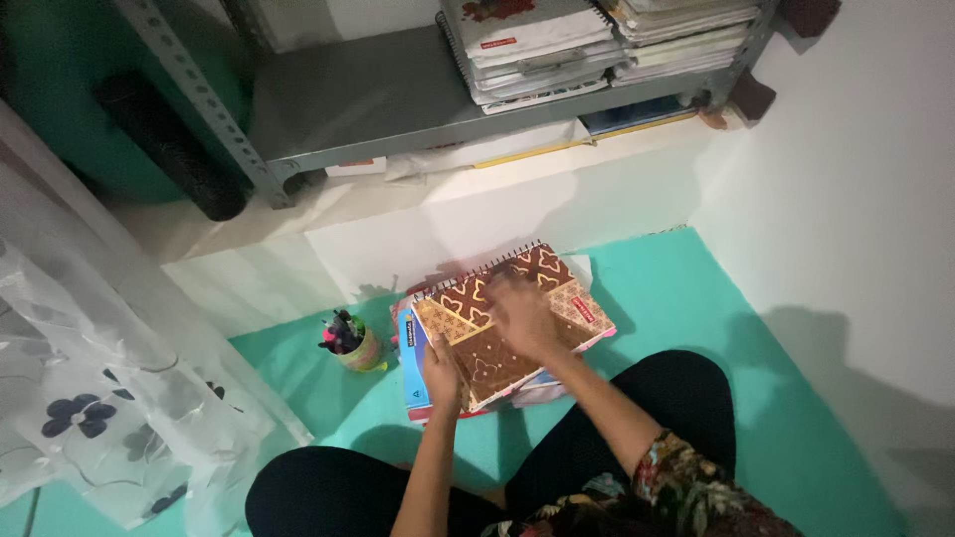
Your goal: The person sits on a teal mat and wipes the covers of several notebooks and books with a dark cloth, then places them on a metal shelf. They also wipe and place a red shopping bag, a box of colored pencils, and a cup of pens onto the shelf.
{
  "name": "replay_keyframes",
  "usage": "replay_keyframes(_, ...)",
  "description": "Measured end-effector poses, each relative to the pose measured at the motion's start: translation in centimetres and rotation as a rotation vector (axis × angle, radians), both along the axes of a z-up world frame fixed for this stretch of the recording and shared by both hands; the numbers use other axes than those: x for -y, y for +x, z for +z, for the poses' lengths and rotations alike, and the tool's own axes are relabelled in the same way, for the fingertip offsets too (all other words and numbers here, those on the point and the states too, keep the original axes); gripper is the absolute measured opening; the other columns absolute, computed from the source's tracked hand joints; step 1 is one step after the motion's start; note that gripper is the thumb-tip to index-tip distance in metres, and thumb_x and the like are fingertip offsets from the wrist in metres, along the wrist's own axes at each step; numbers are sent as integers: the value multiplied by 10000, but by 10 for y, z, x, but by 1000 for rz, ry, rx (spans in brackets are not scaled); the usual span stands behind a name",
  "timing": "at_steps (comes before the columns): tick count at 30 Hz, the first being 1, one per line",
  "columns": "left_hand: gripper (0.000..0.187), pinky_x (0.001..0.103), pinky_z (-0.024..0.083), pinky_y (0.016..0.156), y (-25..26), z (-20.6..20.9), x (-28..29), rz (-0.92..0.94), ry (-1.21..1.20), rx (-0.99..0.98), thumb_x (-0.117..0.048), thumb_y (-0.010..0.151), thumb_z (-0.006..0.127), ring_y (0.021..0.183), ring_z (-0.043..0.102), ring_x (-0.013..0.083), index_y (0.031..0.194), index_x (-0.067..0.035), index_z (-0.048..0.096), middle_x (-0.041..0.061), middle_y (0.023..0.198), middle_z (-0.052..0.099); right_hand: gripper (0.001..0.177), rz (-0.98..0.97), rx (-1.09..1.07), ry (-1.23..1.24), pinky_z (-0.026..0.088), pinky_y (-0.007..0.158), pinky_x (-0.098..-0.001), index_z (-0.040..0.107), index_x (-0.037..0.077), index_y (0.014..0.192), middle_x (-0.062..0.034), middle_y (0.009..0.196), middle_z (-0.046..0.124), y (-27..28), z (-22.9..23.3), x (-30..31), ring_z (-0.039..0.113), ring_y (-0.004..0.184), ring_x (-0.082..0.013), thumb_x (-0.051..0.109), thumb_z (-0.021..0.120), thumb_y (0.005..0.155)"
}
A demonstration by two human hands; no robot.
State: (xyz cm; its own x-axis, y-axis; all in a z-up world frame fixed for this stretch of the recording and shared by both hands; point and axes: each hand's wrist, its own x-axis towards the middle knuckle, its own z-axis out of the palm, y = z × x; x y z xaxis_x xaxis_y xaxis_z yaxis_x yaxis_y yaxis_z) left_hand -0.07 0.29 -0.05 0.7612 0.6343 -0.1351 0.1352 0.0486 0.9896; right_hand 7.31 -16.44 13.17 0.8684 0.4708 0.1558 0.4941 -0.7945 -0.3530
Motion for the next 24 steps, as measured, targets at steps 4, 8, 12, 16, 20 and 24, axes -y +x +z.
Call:
replay_keyframes(4,481,356,512,776,-4,22,5,0,-63,45,-427,1099,486,864,597,210,1147,22,651,150,966,673,490,-191,314,93,418,1034,-535,610,34,1348,-219,1399,585,52,-41,56,546,1258,-433,305,619,941)
replay_keyframes(8,454,331,568,794,-13,50,8,-141,-147,154,-200,897,743,936,671,174,1254,-17,530,69,1078,699,523,-337,-113,331,544,940,-447,608,52,1373,-211,1218,702,96,-72,98,698,1059,-357,328,645,930)
replay_keyframes(12,553,324,559,697,-12,68,1,-271,-241,173,-73,853,767,853,654,169,1333,-66,492,82,1060,697,547,-434,-498,269,576,786,-426,688,-15,1267,-191,1022,773,124,-54,125,729,870,-294,404,725,918)
replay_keyframes(16,566,305,479,568,-8,92,-13,-431,-344,243,-72,904,771,731,574,171,1402,-73,502,96,993,660,604,-374,-877,660,597,757,-381,579,-59,1304,-160,1084,739,106,-2,143,724,877,-213,318,791,882)
replay_keyframes(20,675,320,590,671,4,141,-39,-511,-350,139,-92,849,772,858,668,169,1446,-145,460,61,1076,692,511,-192,-1071,1056,606,793,-335,620,-16,1283,-128,1115,740,73,53,159,734,900,-176,249,764,871)
replay_keyframes(24,762,360,596,864,17,203,-64,-595,-369,-70,-125,856,748,1071,696,200,1505,-215,358,71,1230,706,488,-99,-1048,1120,616,840,-314,629,-10,1278,-104,1147,742,53,91,170,742,965,-165,125,779,833)
